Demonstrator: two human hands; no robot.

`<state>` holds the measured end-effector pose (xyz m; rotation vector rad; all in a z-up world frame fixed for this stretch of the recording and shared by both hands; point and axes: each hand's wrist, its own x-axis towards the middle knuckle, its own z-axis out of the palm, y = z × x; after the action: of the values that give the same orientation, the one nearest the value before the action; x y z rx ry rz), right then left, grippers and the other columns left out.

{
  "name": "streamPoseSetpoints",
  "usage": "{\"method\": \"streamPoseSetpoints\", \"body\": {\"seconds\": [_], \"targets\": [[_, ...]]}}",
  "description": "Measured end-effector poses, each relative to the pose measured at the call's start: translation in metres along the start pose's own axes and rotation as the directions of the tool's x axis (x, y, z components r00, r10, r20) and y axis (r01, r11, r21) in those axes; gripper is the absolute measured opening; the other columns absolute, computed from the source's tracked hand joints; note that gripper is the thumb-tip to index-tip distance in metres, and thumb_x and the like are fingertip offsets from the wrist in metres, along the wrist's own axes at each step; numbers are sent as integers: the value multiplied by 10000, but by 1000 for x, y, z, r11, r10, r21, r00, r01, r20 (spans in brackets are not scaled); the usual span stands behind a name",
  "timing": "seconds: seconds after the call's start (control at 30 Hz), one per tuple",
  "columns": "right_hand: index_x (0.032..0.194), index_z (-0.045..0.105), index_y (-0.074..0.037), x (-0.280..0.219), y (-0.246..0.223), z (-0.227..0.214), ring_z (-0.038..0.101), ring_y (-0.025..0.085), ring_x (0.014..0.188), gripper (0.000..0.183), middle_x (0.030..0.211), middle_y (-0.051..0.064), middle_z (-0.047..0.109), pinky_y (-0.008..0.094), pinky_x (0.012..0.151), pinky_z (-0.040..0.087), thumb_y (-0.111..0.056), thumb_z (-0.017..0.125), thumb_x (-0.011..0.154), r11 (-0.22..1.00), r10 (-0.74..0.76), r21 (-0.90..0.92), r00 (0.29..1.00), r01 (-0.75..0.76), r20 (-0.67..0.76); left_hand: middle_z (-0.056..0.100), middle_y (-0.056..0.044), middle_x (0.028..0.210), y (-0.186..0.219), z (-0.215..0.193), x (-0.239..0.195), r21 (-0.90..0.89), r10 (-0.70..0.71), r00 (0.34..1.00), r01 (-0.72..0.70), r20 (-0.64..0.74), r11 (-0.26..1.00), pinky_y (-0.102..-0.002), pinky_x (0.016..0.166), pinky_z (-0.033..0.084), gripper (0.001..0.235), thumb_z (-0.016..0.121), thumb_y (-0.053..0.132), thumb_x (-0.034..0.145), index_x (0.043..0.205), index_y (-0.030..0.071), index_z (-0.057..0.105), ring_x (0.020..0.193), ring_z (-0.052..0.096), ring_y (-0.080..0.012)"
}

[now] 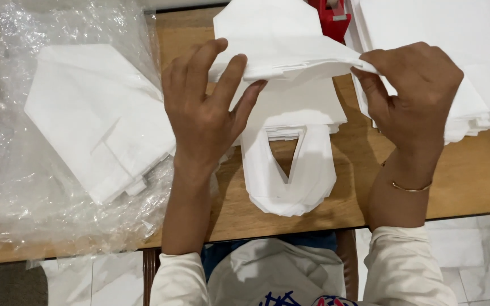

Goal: Folding white non-woven bags and inserting them into clear plastic sleeves for packaging.

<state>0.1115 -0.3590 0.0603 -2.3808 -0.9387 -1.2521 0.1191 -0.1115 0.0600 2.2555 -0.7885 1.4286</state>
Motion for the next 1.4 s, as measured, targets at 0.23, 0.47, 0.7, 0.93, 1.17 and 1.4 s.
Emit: {"method": "streamPoseSetpoints", "body": {"seconds": [0.23, 0.47, 0.7, 0.93, 1.17, 1.4], "targets": [[877, 623, 10, 3, -10, 4, 538, 241, 654, 60, 774, 101, 625, 327, 579, 385, 24, 680, 891, 999, -47, -15, 998, 47, 35, 533, -60, 748, 3, -1, 3, -5, 36, 999, -36, 1, 999, -344, 676, 356, 61, 537, 27, 807, 750, 49, 541, 717, 486, -223], [1024, 609, -80, -2, -20, 6, 602, 184, 703, 175, 850, 41, 658, 267, 492, 382, -21, 665, 869, 991, 54, -133, 968, -22, 244, 545, -40, 713, 6, 9, 4, 20, 159, 983, -158, -86, 987, -360, 775, 374, 212, 533, -144, 742, 696, 63, 527, 720, 510, -195], [1001, 616, 63, 5, -19, 11, 472, 181, 588, 110, 784, 116, 601, 283, 551, 366, 76, 588, 896, 948, 231, 179, 954, -265, 191, 126, -189, 1367, 6, 29, -27, 98, -17, 996, 26, -91, 995, -568, 1081, 315, 544, 554, 577, 932, 1295, 278, 281, 1284, 204, -382], [909, 467, -24, 9, -16, 20, 477, 133, 786, 184, 852, 46, 510, 240, 688, 396, -106, 629, 883, 600, 640, 580, 766, -551, 66, 208, -168, 1357, 33, 16, 3, 75, 147, 806, -230, 573, 970, -526, 1011, 213, 995, 862, 642, 713, 1345, 231, 212, 1260, 227, -354], [827, 415, -135, 17, -21, 33, 477, 86, 752, 211, 795, -33, 490, 211, 700, 438, -91, 611, 764, 116, 782, 818, 559, -564, 275, 288, -112, 1340, 34, 37, -11, 118, 129, 877, -206, 463, 971, -506, 998, 271, 623, 468, -68, 799, 1321, 217, 283, 1240, 292, -331], [922, 598, -104, 18, 17, 49, 578, 191, 988, 356, 1042, 12, 552, 300, 801, 519, -320, 661, 647, -266, 868, 838, 259, -477, 423, 296, -67, 1377, 24, 46, -24, -195, 140, 732, -11, 667, 981, -444, 970, 324, 797, 613, 126, 659, 1337, 201, 201, 1218, 362, -297]]}}
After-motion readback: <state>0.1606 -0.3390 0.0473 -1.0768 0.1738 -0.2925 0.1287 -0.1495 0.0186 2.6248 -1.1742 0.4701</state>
